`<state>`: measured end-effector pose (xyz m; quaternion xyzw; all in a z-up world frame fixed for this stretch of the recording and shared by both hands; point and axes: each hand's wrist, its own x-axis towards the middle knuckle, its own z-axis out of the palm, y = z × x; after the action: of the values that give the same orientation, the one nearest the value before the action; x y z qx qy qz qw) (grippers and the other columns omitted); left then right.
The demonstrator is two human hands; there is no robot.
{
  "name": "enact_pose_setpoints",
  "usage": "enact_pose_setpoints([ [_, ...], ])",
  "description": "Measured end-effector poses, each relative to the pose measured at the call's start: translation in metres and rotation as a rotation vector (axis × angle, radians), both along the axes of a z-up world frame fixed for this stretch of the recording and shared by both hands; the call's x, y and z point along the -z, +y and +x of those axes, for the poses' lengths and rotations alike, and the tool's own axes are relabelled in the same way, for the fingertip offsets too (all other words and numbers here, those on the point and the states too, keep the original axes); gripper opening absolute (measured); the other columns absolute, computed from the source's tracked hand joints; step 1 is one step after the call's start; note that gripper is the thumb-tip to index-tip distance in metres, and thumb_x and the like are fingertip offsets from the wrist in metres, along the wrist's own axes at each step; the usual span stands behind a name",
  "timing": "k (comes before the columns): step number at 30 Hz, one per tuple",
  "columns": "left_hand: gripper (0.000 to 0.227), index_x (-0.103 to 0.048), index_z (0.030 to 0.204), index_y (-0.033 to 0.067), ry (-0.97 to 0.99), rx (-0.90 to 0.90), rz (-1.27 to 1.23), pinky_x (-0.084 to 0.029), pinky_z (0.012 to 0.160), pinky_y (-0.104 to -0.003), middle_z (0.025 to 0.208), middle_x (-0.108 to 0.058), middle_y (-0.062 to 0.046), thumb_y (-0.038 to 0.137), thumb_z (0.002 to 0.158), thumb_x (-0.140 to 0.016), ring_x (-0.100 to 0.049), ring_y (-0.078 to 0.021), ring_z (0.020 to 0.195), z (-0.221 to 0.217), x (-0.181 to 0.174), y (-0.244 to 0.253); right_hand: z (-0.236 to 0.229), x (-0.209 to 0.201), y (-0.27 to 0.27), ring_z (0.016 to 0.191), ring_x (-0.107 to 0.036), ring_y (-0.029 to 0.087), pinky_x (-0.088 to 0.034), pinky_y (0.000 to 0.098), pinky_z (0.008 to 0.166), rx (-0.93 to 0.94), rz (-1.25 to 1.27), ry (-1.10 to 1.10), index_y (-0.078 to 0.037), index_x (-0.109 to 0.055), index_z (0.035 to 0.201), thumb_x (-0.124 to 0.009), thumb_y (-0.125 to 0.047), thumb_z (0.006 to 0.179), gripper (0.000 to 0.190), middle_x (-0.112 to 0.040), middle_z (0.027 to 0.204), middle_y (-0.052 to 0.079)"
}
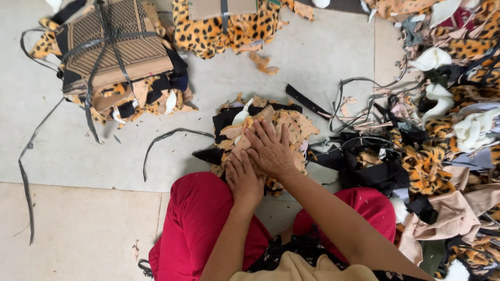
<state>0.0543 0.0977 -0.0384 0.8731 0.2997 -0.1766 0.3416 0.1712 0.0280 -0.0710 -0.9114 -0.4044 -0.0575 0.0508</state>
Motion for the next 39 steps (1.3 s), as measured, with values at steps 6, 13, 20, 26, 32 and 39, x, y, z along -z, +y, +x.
enact_pose_setpoints([
  [6,0.102,0.007,0.164,0.0163,0.005,0.010,-0.008,-0.013,0.118,-0.070,0.168,0.012,-0.024,0.035,0.096,-0.065,0.005,-0.0437,0.155,-0.001,-0.006,0.002,-0.001,-0.009,0.002,0.158,-0.014,0.023,-0.003,0.0673,0.122,0.022,-0.035,0.026,-0.040,-0.029,0.161,-0.028,-0.063,0.104,0.062,-0.021,0.171,-0.005],
  [13,0.107,-0.008,0.165,0.0160,-0.180,0.016,0.345,-0.025,0.116,-0.067,0.167,-0.007,-0.028,0.028,0.085,-0.078,-0.011,-0.0443,0.154,-0.022,-0.009,-0.041,0.021,-0.066,-0.032,0.155,-0.029,0.025,-0.022,0.0736,0.114,-0.095,0.099,0.121,-0.035,-0.048,0.154,-0.060,-0.052,0.093,0.065,-0.032,0.168,-0.004],
  [20,0.100,-0.006,0.166,0.0211,-0.221,0.012,0.200,-0.016,0.115,-0.072,0.167,0.004,-0.027,0.020,0.090,-0.072,0.001,-0.0452,0.155,-0.039,-0.019,-0.064,0.017,-0.029,-0.176,0.088,-0.075,0.029,-0.061,0.0442,0.072,0.283,0.098,0.319,-0.029,-0.074,0.102,-0.064,-0.040,0.096,0.016,-0.075,0.093,-0.003],
  [26,0.097,-0.006,0.165,0.0181,-0.229,0.063,0.134,-0.012,0.116,-0.073,0.167,0.007,-0.028,0.018,0.092,-0.070,0.003,-0.0460,0.155,-0.057,-0.016,-0.089,-0.017,0.043,-0.210,0.096,-0.075,0.030,-0.062,0.0451,0.079,0.490,-0.315,0.489,-0.027,-0.072,0.108,-0.072,-0.056,0.084,0.037,-0.073,0.099,0.005],
  [32,0.090,-0.009,0.165,0.0156,-0.297,0.066,0.021,-0.013,0.117,-0.072,0.168,0.004,-0.027,0.017,0.096,-0.067,-0.001,-0.0439,0.155,-0.071,-0.022,-0.087,-0.028,-0.028,-0.183,0.090,-0.075,0.030,-0.062,0.0434,0.075,0.453,-0.210,0.529,-0.019,-0.074,0.097,-0.069,-0.037,0.091,0.020,-0.072,0.091,0.006],
  [39,0.084,-0.006,0.165,0.0186,-0.248,0.136,-0.145,-0.015,0.117,-0.071,0.169,0.006,-0.022,0.016,0.100,-0.059,0.000,-0.0406,0.156,-0.066,-0.031,-0.089,-0.041,0.019,-0.192,0.097,-0.074,0.029,-0.061,0.0416,0.083,0.365,-0.383,0.464,-0.015,-0.073,0.104,-0.063,-0.024,0.095,0.017,-0.073,0.098,0.008],
])
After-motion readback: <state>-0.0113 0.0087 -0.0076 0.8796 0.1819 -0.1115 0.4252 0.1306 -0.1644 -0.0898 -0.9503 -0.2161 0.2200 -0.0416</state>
